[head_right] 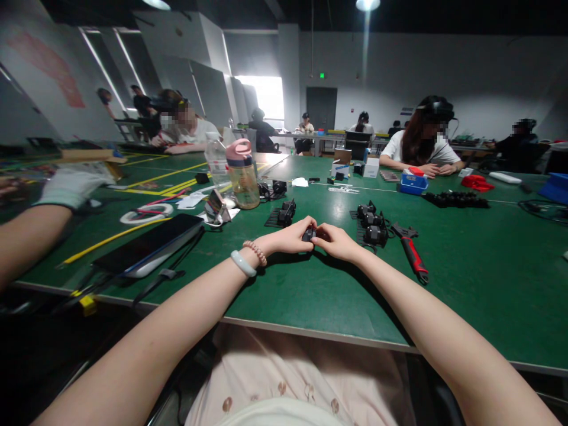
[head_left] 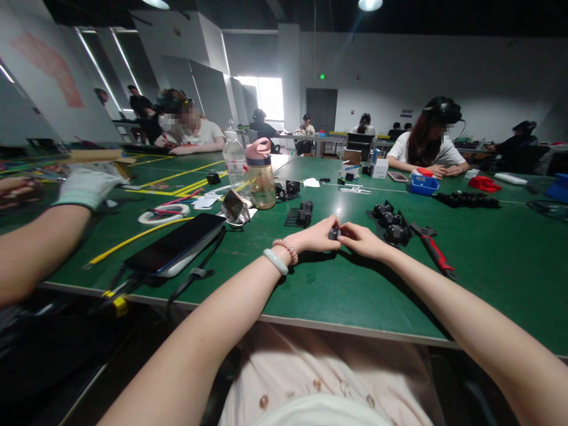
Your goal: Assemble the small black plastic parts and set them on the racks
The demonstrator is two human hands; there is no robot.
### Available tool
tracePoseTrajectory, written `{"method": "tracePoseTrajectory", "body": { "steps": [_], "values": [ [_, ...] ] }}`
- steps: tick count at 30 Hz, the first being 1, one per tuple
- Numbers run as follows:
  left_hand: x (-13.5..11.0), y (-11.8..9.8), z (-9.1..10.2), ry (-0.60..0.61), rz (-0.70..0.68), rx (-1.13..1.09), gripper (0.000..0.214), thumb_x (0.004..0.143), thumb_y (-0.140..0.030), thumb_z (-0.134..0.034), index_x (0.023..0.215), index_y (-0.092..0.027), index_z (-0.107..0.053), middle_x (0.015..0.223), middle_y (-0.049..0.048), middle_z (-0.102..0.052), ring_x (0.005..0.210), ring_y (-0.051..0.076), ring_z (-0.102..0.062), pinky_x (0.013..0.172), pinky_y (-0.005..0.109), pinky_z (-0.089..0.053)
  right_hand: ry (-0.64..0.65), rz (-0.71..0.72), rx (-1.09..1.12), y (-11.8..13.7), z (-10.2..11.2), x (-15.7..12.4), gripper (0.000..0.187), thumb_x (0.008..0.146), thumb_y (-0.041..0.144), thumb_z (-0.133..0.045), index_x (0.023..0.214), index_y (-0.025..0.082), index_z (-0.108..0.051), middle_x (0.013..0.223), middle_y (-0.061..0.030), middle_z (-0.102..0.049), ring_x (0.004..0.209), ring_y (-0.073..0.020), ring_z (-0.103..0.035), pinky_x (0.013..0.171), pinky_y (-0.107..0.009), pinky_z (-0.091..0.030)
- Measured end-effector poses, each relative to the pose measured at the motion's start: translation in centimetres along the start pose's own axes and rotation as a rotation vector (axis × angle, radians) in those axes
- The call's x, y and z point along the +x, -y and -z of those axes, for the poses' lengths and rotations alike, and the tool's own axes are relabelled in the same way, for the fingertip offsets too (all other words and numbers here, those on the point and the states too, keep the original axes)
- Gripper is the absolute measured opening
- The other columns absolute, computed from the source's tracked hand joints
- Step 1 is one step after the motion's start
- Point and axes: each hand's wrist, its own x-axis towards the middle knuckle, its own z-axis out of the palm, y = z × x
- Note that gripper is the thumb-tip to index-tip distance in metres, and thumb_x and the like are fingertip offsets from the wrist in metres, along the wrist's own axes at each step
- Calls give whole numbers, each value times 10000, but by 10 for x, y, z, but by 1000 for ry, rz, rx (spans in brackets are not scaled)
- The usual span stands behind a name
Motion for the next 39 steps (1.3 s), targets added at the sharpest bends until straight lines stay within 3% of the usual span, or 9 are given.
{"method": "tracePoseTrajectory", "body": {
  "steps": [39],
  "values": [
    [-1, 0, 0, -8, -28, 20, 385, 626, -280, -489, 968, -157, -363, 861, 18, -458, 753, 137, -453, 658, 254, -388, -4, 17, -65, 3, 0, -1, 311, 742, 411, -432, 883, 142, -500, 777, -32, -560, 646, -114, -473, 582, -232, -353]
  ]
}}
